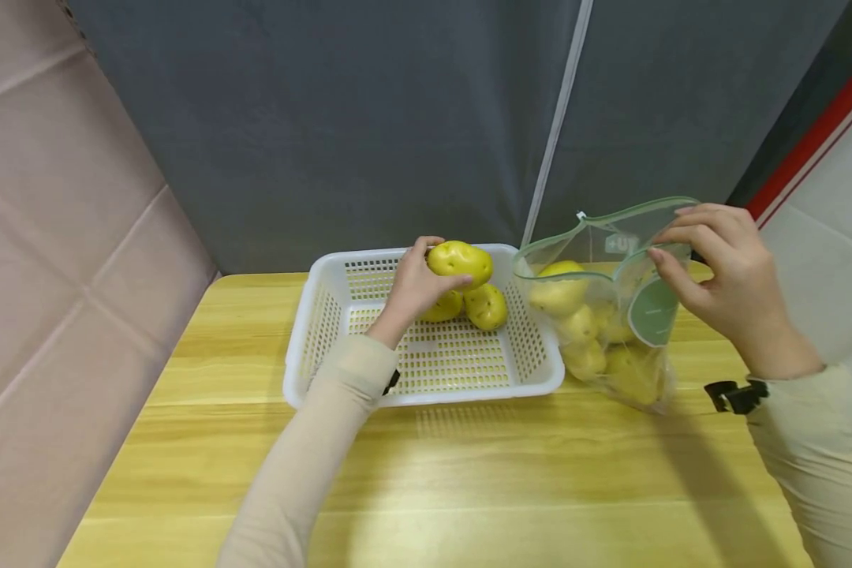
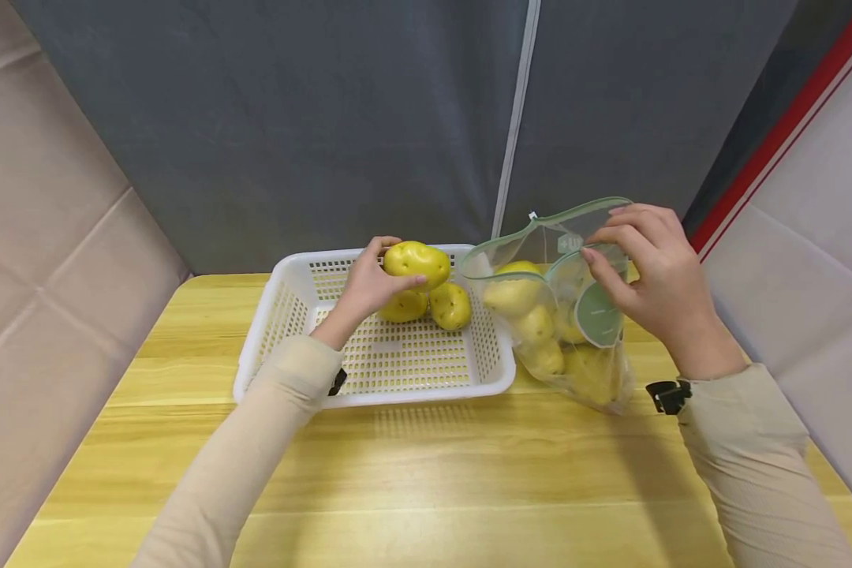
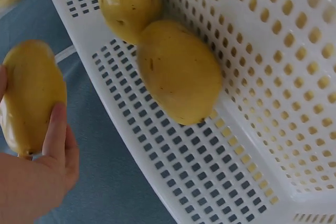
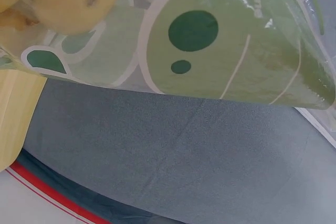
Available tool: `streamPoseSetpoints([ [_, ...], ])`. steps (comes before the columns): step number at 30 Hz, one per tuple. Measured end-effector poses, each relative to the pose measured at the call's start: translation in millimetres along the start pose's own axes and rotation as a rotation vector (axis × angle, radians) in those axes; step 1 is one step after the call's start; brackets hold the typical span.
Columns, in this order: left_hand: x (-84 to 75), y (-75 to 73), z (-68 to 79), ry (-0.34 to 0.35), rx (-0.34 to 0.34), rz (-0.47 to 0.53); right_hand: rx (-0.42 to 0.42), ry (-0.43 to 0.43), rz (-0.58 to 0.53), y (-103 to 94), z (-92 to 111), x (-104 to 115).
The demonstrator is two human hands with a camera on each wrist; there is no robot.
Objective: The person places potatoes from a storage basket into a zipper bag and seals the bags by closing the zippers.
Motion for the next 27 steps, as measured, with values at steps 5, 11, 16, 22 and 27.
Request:
streamPoseSetpoints([
  [5, -10.7, 0.9, 0.0, 0.026, -0.1, 0.033, 0.001, 0.001, -0.003, 0.5, 0.1, -0.3],
  [11, -25.4, 1.1, -0.3, 0.096, -0.17, 0.105, 0.006, 0.001, -0.003, 0.5, -0.1, -0.5],
  [16, -38.8, 2.3, -0.3, 0.14, -0.19, 0.158, 0.001, -0.004, -0.007, 0.5, -0.6, -0.4],
  [22, -53.0, 6.1, 2.2, 0.165, -0.184, 0.192, -0.015, -0.017, -0.016, 1.8, -1.5, 0.9],
  [27, -65.7, 9.3, 5.6, 0.19, -0.161, 0.205, -0.018, -0.016, -0.017, 2.3, -1.6, 2.5],
])
Point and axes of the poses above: each hand's wrist, its own z-axis away from the middle knuckle, its own y-axis out of the palm, x = y × z, the point moved 1 cm from there along -z, towards the middle knuckle, and after that the axes turned 9 degrees about y, right-handed, at the moved point
